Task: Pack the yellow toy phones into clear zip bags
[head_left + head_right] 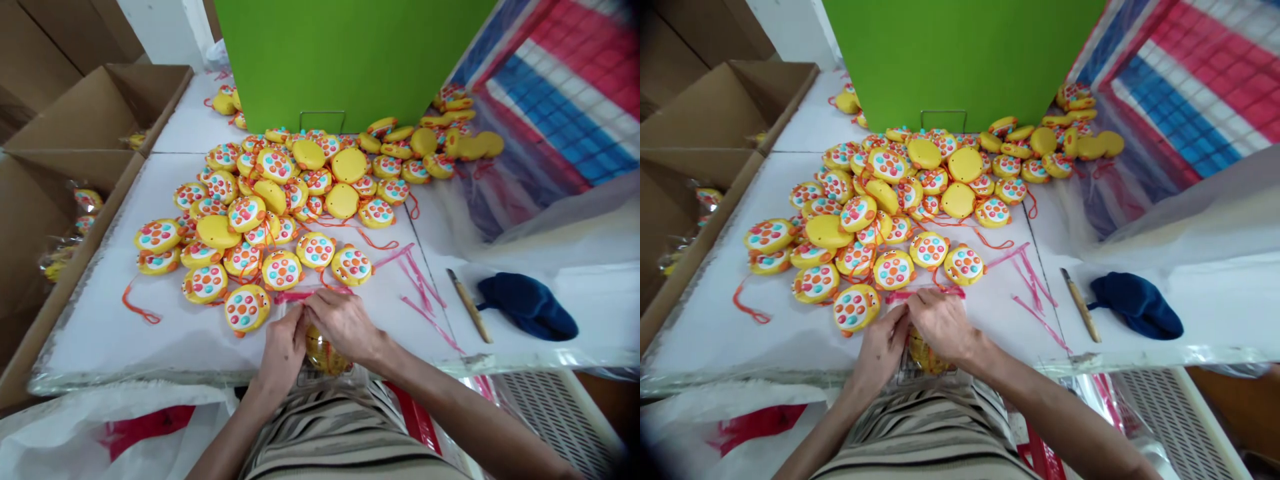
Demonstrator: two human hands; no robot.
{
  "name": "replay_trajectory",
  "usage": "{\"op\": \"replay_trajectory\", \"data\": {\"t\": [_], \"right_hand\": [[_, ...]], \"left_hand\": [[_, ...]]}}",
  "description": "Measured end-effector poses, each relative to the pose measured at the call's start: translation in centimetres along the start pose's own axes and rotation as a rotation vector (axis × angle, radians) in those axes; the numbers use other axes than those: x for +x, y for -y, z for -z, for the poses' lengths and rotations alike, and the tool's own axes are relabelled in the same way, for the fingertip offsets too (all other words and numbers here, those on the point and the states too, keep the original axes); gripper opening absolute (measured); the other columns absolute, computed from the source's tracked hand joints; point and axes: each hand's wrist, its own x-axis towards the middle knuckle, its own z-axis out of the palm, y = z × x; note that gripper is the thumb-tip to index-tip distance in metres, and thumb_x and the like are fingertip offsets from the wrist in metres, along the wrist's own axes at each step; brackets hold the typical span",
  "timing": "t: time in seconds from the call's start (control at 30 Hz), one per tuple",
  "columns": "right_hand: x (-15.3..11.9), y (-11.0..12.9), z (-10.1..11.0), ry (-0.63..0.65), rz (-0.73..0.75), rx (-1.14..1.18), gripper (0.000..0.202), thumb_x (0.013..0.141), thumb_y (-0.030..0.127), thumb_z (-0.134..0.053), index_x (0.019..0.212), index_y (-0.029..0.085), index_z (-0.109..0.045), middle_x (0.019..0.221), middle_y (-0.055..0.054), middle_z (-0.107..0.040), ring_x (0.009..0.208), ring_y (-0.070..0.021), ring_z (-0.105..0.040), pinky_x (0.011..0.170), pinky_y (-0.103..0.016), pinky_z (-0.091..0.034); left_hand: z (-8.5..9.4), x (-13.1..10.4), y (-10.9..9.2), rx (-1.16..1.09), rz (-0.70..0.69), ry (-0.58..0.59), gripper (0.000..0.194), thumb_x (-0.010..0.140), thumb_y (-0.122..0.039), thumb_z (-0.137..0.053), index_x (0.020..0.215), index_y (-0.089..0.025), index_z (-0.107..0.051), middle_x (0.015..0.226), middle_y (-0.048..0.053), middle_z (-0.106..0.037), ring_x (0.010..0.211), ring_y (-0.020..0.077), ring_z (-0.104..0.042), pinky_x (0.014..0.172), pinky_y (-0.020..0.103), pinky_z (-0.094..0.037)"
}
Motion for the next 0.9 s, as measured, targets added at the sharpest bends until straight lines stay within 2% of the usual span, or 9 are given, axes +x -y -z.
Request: {"op": "replay_trajectory", "data": {"t": [0.17,0.27,0.37,0.43,0.53,0.6,0.73,0.83,0.9], "right_hand": [[-1.4,-2.4,-0.4,-0.183,-0.198,0.180,0.010,0.085,0.017,-0.049,0.080,0.017,-0.057,0.075,-0.003,-0.063,0.061,-0.0131,-0.057,0.055,-0.023,-0.038],[-5.2,-7.1,-0.5,-0.286,-0.466,0.193,0.014,0.082,0.024,-0.046,0.078,0.019,-0.058,0.070,-0.003,-0.063,0.059,-0.0144,-0.057,0.058,-0.024,-0.041],[-10.7,-12.5,0.1,-0.333,-0.762,-0.053,0.018,0.077,0.032,-0.047,0.073,0.019,-0.059,0.067,-0.005,-0.063,0.060,-0.0193,-0.058,0.057,-0.028,-0.039],[-14.1,-14.6,1.0,-0.217,-0.909,-0.157,0.023,0.076,0.037,-0.047,0.072,0.019,-0.061,0.065,-0.006,-0.063,0.058,-0.0210,-0.057,0.053,-0.030,-0.036],[-16.5,-13.8,2.5,0.122,-0.946,-0.087,0.033,0.076,0.050,-0.053,0.061,0.021,-0.062,0.055,-0.004,-0.060,0.051,-0.0202,-0.054,0.048,-0.029,-0.031],[-15.6,-11.3,3.0,0.224,-0.819,0.093,0.035,0.076,0.052,-0.056,0.060,0.022,-0.062,0.054,-0.002,-0.060,0.052,-0.0181,-0.054,0.049,-0.028,-0.034],[-10.0,-6.5,2.1,0.020,-0.601,0.428,0.020,0.082,0.035,-0.053,0.080,0.021,-0.067,0.071,-0.002,-0.067,0.057,-0.0148,-0.056,0.056,-0.027,-0.043],[-6.0,-5.3,0.4,-0.031,-0.567,0.586,0.020,0.078,0.033,-0.060,0.088,0.018,-0.067,0.075,-0.002,-0.068,0.057,-0.0137,-0.056,0.056,-0.026,-0.044],[-4.5,-5.3,-0.7,-0.008,-0.539,0.682,0.018,0.075,0.033,-0.063,0.083,0.017,-0.067,0.072,-0.002,-0.067,0.059,-0.0136,-0.056,0.056,-0.025,-0.044]], "left_hand": [[0.1,-0.2,0.6,-0.067,-0.004,0.006,0.023,0.088,-0.028,-0.041,0.092,-0.019,-0.062,0.086,0.005,-0.069,0.077,0.0189,-0.065,0.071,0.029,-0.049],[0.4,-0.2,1.7,-0.253,0.122,-0.021,0.020,0.085,-0.034,-0.047,0.086,-0.019,-0.060,0.082,0.005,-0.069,0.076,0.0196,-0.065,0.070,0.031,-0.051],[0.5,-0.1,2.6,-0.403,0.225,-0.016,0.023,0.083,-0.039,-0.051,0.086,-0.018,-0.059,0.083,0.005,-0.069,0.078,0.0201,-0.066,0.071,0.032,-0.052],[0.5,0.0,2.8,-0.435,0.241,-0.012,0.023,0.081,-0.040,-0.053,0.086,-0.018,-0.058,0.083,0.005,-0.069,0.079,0.0203,-0.066,0.073,0.032,-0.051],[0.4,0.1,2.8,-0.469,0.275,-0.006,0.022,0.077,-0.039,-0.057,0.083,-0.018,-0.057,0.081,0.004,-0.070,0.077,0.0199,-0.066,0.072,0.031,-0.051],[0.3,0.0,2.8,-0.504,0.294,0.005,0.022,0.076,-0.039,-0.059,0.083,-0.018,-0.056,0.080,0.004,-0.069,0.077,0.0193,-0.065,0.071,0.030,-0.051],[0.2,-0.2,3.1,-0.542,0.285,-0.016,0.021,0.076,-0.038,-0.059,0.084,-0.018,-0.056,0.077,0.001,-0.066,0.073,0.0171,-0.063,0.069,0.028,-0.050],[0.2,-0.3,3.0,-0.497,0.259,-0.042,0.019,0.075,-0.036,-0.060,0.080,-0.018,-0.057,0.071,0.000,-0.064,0.068,0.0156,-0.061,0.064,0.026,-0.048],[0.3,-0.4,2.9,-0.472,0.241,-0.047,0.019,0.075,-0.037,-0.060,0.079,-0.019,-0.058,0.069,-0.001,-0.063,0.066,0.0152,-0.060,0.063,0.025,-0.048]]}}
